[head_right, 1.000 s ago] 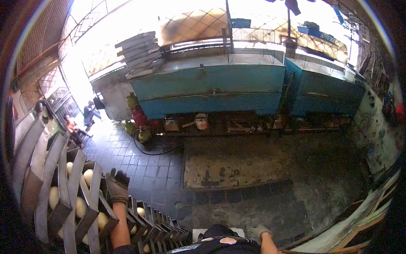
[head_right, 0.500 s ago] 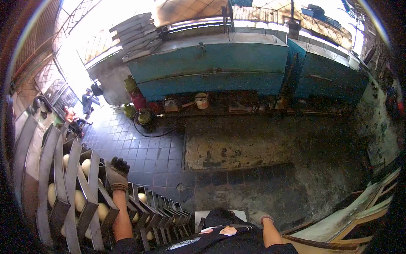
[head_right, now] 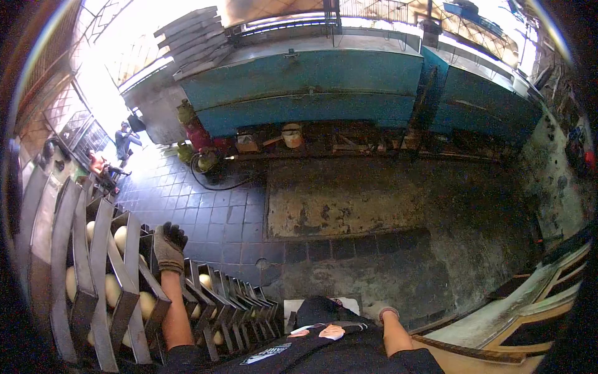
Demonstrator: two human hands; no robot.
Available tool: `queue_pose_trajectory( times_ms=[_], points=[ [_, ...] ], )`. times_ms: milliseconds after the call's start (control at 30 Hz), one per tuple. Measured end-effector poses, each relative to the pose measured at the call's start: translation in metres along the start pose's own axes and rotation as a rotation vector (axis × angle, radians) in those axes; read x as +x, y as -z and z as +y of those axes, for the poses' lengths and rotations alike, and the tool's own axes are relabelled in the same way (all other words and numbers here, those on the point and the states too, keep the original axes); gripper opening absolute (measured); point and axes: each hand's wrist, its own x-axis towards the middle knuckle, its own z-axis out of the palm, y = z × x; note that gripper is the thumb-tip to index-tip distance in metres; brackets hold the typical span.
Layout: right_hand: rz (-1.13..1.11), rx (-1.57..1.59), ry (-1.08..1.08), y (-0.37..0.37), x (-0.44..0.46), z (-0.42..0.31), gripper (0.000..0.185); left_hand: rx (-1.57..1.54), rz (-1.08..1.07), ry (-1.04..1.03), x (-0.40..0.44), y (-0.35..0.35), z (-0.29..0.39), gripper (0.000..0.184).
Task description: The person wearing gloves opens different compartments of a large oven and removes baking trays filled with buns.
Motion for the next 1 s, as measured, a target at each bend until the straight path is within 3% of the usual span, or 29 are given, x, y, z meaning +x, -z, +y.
queue_pose_trajectory(
  times_ms=[167, 400, 433, 600, 667, 767, 1000],
  points=[
    [-0.005, -0.002, 0.015, -0.007, 0.009, 0.001, 0.074, -0.021, -0.004, 0.007, 0.004, 0.004, -0.001, 0.04],
    [-0.015, 0.062, -0.008, -0.008, 0.009, 0.004, 0.073, -0.099, 0.045, -0.041, 0.005, 0.005, 0.002, 0.062],
    [-0.06, 0.065, -0.021, -0.01, 0.013, 0.008, 0.079, -0.099, 0.043, -0.046, 0.003, 0.004, 0.002, 0.064],
    [-0.104, 0.063, -0.069, -0.014, 0.018, 0.016, 0.087, -0.105, 0.064, -0.062, 0.002, 0.002, 0.001, 0.066],
    [-0.022, 0.085, -0.066, -0.012, 0.007, 0.012, 0.073, -0.101, 0.049, -0.066, 0.005, 0.005, 0.0, 0.067],
    [0.007, 0.077, -0.025, -0.03, 0.039, 0.034, 0.076, -0.122, 0.016, -0.036, 0.009, 0.009, -0.001, 0.067],
    [0.04, 0.031, 0.008, -0.017, 0.018, 0.018, 0.079, -0.083, 0.026, -0.054, 0.007, 0.005, 0.0, 0.066]
  ],
)
